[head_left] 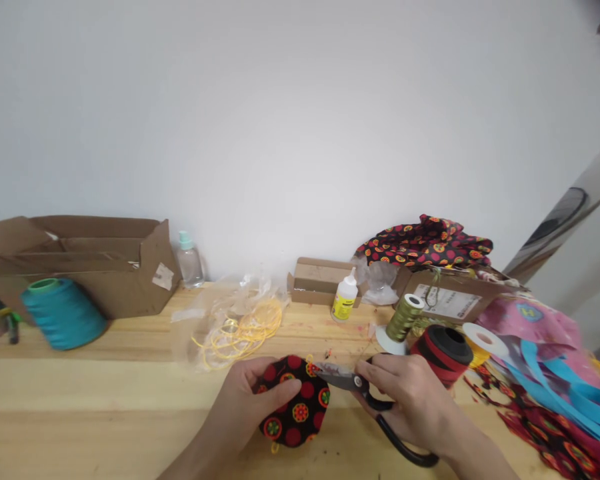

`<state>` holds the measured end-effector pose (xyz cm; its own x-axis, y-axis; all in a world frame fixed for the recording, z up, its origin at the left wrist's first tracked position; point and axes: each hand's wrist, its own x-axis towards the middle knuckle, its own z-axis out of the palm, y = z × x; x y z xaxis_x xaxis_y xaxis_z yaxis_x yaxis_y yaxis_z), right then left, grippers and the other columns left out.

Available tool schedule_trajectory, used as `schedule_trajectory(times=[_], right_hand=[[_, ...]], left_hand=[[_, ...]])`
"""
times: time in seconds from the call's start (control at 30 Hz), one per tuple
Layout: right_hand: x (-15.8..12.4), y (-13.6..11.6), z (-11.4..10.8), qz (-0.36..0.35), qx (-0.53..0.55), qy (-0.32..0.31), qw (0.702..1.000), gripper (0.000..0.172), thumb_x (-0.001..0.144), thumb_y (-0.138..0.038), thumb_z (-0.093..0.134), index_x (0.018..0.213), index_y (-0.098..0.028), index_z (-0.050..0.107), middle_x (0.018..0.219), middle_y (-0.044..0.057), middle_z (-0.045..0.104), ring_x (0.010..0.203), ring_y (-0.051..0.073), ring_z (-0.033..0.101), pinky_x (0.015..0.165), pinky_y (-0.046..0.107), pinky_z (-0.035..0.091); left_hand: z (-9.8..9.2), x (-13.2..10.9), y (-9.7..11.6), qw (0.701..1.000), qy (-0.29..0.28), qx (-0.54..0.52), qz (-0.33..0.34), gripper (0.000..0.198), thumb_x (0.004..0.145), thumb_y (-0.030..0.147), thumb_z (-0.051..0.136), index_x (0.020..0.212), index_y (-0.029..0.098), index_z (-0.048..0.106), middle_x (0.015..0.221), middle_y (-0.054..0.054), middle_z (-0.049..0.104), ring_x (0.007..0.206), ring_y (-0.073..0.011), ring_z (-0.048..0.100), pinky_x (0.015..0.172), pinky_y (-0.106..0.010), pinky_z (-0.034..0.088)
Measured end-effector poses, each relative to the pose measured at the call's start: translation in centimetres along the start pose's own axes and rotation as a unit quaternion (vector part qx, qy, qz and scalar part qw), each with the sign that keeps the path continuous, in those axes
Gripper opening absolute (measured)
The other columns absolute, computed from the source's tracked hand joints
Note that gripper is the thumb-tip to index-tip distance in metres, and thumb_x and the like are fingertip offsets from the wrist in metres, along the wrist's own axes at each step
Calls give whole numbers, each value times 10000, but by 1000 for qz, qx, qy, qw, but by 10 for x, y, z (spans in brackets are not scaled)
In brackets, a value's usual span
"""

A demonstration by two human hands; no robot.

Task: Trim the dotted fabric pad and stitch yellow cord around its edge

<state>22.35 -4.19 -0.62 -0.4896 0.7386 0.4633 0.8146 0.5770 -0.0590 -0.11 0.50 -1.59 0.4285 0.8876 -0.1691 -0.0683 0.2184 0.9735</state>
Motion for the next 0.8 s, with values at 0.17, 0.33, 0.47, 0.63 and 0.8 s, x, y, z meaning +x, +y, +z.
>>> schedule_trajectory(times=[0.17, 0.33, 0.47, 0.63, 0.8], right_hand=[[0, 0, 0, 8, 5, -12, 1000, 158, 705, -114, 484, 843, -156, 549, 604, 19, 553, 510, 118, 460, 462, 230, 244], [0, 0, 1, 11, 3, -25, 1000, 156, 714, -118, 477, 848, -161, 544, 614, 16, 550, 523, 120, 464, 471, 231, 253], [1, -1, 0, 4, -13, -12, 1000, 149, 720, -126, 467, 846, -156, 542, 591, 13, 535, 502, 118, 448, 454, 236, 235], [-1, -1, 2, -4, -30, 4, 1000, 137, 724, -135, 459, 838, -156, 533, 579, 8, 522, 493, 115, 437, 448, 235, 225], [-2, -2, 2, 1, -42, -14, 999, 141, 711, -116, 455, 821, -160, 532, 573, 7, 526, 488, 120, 443, 446, 241, 226]], left_hand=[[-1, 1, -2, 1000, -10, 9, -1, 237, 589, 295, 686, 754, 126, 670, 722, -63, 711, 638, -192, 640, 572, -246, 510], [-1, 1, -1, 1000, -4, 20, 6, 229, 590, 291, 686, 748, 126, 671, 715, -62, 711, 627, -184, 637, 565, -235, 507], [-2, 0, -2, 1000, -10, 14, 4, 231, 592, 293, 683, 755, 130, 671, 707, -57, 713, 627, -190, 642, 567, -244, 513], [-2, 0, -3, 1000, -9, 14, -1, 237, 589, 301, 684, 746, 125, 672, 696, -62, 714, 619, -194, 645, 557, -245, 515], [-2, 1, -3, 1000, 3, 23, 3, 231, 588, 301, 684, 736, 125, 671, 696, -59, 713, 616, -193, 644, 550, -239, 515]])
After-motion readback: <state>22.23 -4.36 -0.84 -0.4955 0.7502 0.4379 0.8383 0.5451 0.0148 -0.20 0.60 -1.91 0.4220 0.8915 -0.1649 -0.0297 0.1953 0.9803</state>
